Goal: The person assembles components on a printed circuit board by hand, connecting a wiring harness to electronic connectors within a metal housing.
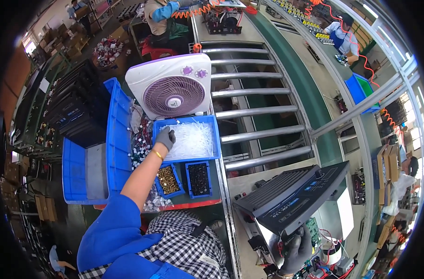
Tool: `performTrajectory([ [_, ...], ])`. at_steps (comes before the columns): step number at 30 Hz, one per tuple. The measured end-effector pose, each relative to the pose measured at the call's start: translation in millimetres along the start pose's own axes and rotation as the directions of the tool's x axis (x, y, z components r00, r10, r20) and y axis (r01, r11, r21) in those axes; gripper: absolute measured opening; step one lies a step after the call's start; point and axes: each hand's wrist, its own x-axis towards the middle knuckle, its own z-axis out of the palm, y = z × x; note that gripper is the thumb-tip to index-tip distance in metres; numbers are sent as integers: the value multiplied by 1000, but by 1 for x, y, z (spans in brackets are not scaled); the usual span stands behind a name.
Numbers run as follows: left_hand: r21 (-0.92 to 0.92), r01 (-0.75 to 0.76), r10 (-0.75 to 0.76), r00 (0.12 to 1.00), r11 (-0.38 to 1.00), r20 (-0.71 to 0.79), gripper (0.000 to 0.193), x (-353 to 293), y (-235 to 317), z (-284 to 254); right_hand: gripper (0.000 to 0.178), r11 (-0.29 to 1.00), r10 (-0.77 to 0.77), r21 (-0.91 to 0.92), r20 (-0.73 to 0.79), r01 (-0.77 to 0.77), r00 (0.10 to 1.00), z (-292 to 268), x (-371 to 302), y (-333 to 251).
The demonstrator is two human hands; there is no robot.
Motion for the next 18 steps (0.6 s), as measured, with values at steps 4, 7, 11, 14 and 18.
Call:
performTrajectory([
  [4,175,-42,55,996,984,-71,29,37,2,9,52,998,61,-18,3,-61,998,1,1,-6],
  [7,350,-52,123,975,935,-183,34,38,-2,9,55,997,69,-21,-36,-70,997,2,1,-8],
  [11,327,-107,161,977,939,-141,35,5,-4,4,57,998,63,-8,-16,-64,998,-2,2,-10],
  [14,598,-260,377,923,758,-77,38,-38,2,3,56,996,79,34,-1,-79,997,0,1,-9],
  [18,836,-464,711,691,294,134,48,-63,13,-12,56,999,46,19,-48,-45,998,1,-1,0],
])
